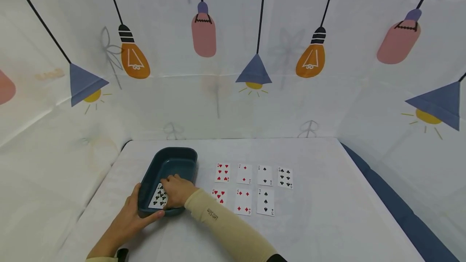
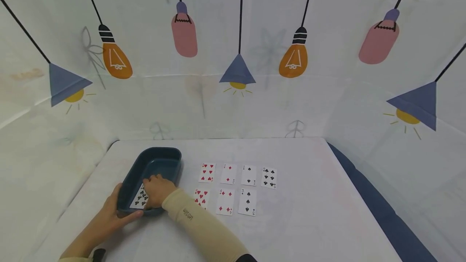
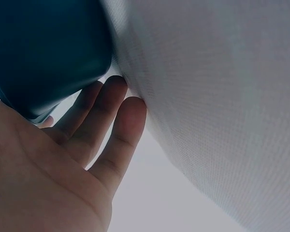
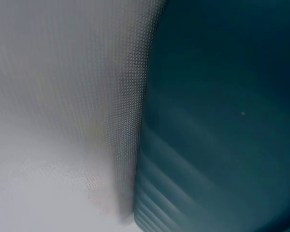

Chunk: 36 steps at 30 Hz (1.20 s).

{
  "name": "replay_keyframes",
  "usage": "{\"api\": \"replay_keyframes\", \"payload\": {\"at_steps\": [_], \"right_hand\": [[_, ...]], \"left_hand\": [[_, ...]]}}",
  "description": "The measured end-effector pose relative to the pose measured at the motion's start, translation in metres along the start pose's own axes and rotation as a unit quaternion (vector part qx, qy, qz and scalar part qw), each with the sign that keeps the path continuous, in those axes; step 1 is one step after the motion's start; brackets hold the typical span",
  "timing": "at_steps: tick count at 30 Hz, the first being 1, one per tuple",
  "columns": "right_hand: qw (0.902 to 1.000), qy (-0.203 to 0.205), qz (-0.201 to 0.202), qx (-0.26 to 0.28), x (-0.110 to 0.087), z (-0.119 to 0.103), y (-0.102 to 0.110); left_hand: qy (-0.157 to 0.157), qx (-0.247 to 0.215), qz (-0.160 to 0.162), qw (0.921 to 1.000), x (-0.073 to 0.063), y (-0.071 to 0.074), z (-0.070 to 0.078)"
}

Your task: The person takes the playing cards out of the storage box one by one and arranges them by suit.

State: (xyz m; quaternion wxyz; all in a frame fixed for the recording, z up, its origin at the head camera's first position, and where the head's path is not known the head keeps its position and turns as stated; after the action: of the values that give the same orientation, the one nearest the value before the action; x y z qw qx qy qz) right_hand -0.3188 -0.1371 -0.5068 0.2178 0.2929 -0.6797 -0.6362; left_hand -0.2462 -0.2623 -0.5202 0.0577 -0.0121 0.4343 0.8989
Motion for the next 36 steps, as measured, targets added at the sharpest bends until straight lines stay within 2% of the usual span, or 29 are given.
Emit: {"api": "replay_keyframes", "payload": {"at_steps": [7, 14, 36], "right_hand": [[0.9998, -0.008, 0.002, -0.017, -0.0030, -0.0016, 0.0021], [0.9998, -0.013, -0.010, -0.007, -0.0028, -0.0021, 0.0017], [0.9999, -0.008, -0.002, 0.012, 0.0015, 0.0010, -0.0012]], "left_hand": [[0.009, 0.006, -0.005, 0.9999, -0.0009, -0.0012, -0.0021], [0.025, 0.002, -0.017, 0.9995, -0.0024, -0.0014, -0.0016], [0.019, 0.000, -0.010, 0.9998, -0.0011, -0.0007, 0.0002]]}}
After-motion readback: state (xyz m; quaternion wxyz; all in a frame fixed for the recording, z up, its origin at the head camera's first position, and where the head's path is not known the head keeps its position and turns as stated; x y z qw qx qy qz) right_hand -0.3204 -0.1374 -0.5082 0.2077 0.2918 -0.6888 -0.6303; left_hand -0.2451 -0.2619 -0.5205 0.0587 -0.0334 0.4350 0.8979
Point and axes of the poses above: each hand's wrist, its own x-axis towards the middle knuckle, its own y-axis out of the back of the hand, z = x × y, the point moved 7 cm from there along x, towards the middle knuckle, and after that the axes turned 3 degrees about -z, right-handed, at the moved point
